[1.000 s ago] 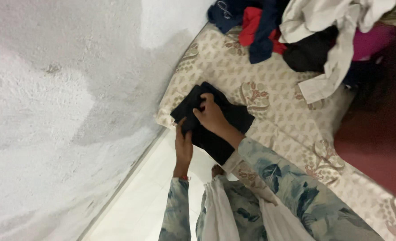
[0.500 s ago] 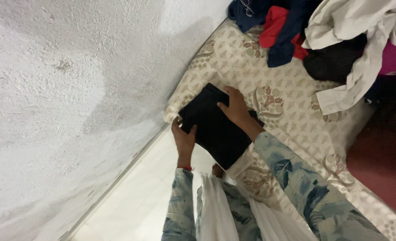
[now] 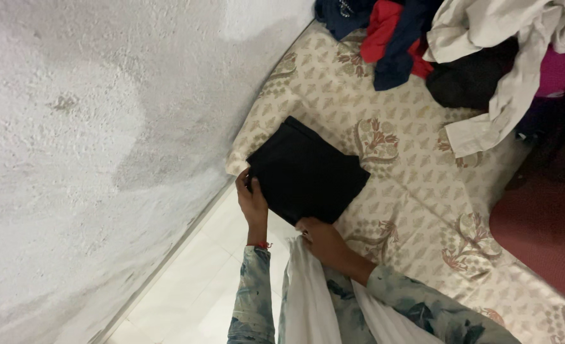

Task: The person folds a pair of black leggings on a patterned surface and places them into an open suitcase alongside other folded garments.

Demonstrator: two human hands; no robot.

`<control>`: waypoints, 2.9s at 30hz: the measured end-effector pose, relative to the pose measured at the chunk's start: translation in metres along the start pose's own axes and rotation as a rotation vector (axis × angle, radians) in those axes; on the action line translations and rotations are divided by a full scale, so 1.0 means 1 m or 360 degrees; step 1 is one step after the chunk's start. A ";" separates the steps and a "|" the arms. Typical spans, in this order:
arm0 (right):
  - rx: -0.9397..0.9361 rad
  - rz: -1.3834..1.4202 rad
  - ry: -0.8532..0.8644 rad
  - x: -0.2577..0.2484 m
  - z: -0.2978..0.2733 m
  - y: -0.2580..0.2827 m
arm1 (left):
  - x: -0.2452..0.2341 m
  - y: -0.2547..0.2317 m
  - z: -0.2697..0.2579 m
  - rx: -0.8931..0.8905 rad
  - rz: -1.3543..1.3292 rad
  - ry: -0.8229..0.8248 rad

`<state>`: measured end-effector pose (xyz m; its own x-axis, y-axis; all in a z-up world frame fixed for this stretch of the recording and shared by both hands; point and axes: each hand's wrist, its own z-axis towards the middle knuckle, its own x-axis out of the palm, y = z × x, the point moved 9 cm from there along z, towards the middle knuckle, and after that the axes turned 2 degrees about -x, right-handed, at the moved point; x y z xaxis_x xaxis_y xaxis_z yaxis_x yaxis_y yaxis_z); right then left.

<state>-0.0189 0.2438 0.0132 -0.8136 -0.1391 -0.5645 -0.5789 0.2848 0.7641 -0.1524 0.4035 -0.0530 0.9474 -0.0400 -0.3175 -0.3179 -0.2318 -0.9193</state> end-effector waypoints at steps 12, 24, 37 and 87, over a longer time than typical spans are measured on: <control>-0.0447 -0.0348 -0.0704 -0.124 0.144 -0.019 | -0.002 -0.062 -0.003 0.0347 0.0062 -0.0167; -0.0089 -0.0371 -0.0283 -0.116 0.198 -0.044 | 0.002 -0.073 0.003 0.0419 -0.0133 0.0026; -0.0142 -0.0353 -0.0649 -0.140 0.214 -0.045 | 0.011 -0.069 0.026 0.0256 0.0320 0.0058; 0.0664 0.0210 -0.1121 -0.136 -0.181 -0.194 | 0.087 -0.062 -0.196 0.0244 0.0559 0.0951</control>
<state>0.1939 0.0360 -0.0014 -0.5683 0.5073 -0.6479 -0.3005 0.6050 0.7373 -0.0430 0.2234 0.0218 0.6321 -0.6237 -0.4598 -0.5682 0.0304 -0.8223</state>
